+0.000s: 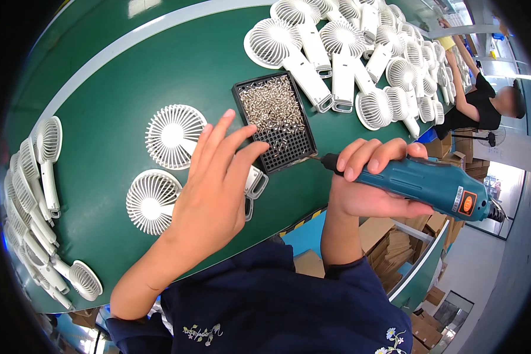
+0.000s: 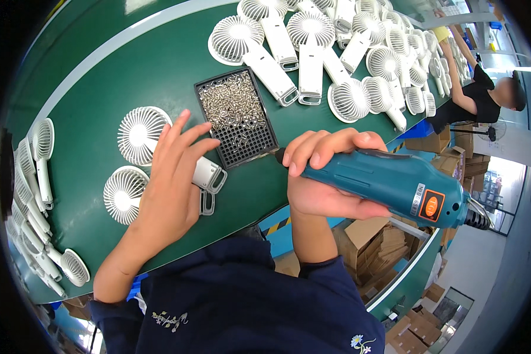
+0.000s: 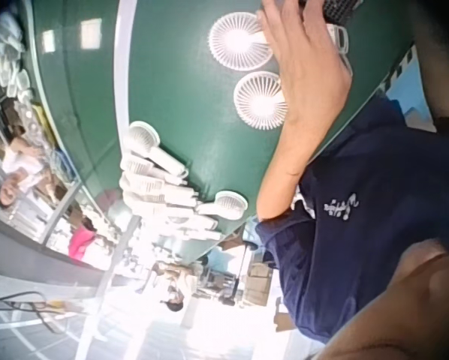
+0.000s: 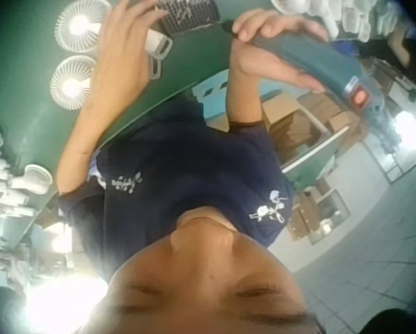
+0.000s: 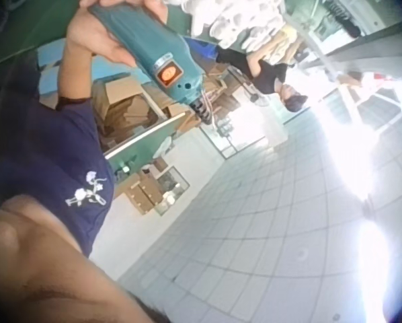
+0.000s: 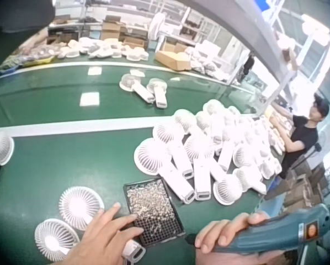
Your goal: Assembling portable handheld fans by inserting and tightening screws using an electric screwdriver.
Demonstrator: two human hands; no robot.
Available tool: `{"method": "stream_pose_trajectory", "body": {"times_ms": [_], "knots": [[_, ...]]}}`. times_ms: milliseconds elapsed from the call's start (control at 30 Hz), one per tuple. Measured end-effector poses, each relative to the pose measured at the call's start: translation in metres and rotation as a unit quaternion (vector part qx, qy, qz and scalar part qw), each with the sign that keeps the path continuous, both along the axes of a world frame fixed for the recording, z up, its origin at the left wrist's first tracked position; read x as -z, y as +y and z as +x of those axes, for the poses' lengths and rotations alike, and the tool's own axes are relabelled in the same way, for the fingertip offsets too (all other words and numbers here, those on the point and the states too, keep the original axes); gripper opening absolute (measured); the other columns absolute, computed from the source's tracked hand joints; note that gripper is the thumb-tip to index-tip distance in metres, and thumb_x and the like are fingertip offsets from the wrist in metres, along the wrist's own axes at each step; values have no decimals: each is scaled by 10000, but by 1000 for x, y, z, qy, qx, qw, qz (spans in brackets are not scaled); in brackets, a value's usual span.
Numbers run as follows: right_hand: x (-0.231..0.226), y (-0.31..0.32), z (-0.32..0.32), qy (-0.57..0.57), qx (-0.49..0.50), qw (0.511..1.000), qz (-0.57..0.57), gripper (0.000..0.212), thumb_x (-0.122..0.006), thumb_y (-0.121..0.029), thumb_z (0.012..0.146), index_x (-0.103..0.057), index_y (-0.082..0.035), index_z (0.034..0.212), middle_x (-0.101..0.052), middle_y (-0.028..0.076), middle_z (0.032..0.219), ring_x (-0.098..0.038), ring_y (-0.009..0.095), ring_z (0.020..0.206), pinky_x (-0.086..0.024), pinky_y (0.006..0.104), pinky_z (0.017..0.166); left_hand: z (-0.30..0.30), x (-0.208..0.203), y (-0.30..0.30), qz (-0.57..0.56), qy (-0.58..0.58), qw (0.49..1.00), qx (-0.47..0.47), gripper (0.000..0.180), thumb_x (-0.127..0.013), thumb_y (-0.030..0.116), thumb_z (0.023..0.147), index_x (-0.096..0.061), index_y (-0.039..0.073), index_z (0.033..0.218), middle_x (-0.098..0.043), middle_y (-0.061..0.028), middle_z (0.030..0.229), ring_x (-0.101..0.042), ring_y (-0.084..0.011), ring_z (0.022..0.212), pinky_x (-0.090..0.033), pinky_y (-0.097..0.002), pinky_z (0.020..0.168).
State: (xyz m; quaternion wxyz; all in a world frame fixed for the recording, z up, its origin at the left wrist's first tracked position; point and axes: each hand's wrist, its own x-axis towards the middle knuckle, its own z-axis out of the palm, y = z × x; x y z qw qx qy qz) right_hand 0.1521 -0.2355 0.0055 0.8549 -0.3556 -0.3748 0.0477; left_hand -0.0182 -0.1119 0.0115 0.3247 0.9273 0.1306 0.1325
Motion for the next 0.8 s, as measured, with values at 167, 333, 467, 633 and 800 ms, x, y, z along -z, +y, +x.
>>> {"method": "stream_pose_trajectory", "body": {"times_ms": [167,333,467,633,800], "knots": [[5,0,1,-15,-15,1000,-21,825,-352,-797,833,-469,-68,1201,-516,69,708,-463,186,401,-409,326,358,0,3,-1,-13,-4,1000,-27,464,-510,-112,702,-542,0,1151,-514,-143,1253,-391,-360,1321,-211,-540,1138],[-1,-1,-4,-11,4,999,39,878,-311,-816,826,-421,-49,1239,-528,98,721,-512,213,436,-434,346,385,-4,8,4,-94,-93,988,-81,381,-524,-83,705,-627,67,1039,-616,-60,1124,-536,-306,1188,-227,-539,1123],[-21,0,-21,87,-61,993,45,861,-304,-800,844,-405,-61,1275,-533,80,744,-508,200,431,-437,334,383,-6,4,2,-54,-101,993,-25,373,-724,41,679,-690,117,1043,-600,-38,1171,-516,-278,1182,-260,-558,1094],[-31,3,-32,116,-88,989,21,858,-295,-806,840,-401,-82,1288,-540,57,754,-505,183,425,-432,326,371,-3,3,1,-38,-90,995,24,255,-800,138,647,-717,118,888,-594,-8,1172,-497,-272,1198,-260,-546,1075],[-29,8,-40,100,-113,988,-11,688,-355,-701,908,-448,-86,1201,-486,30,719,-445,134,415,-378,287,359,-8,7,2,-41,-92,995,21,222,-805,109,623,-718,128,826,-612,-11,1177,-502,-277,1192,-281,-527,1066]]}}
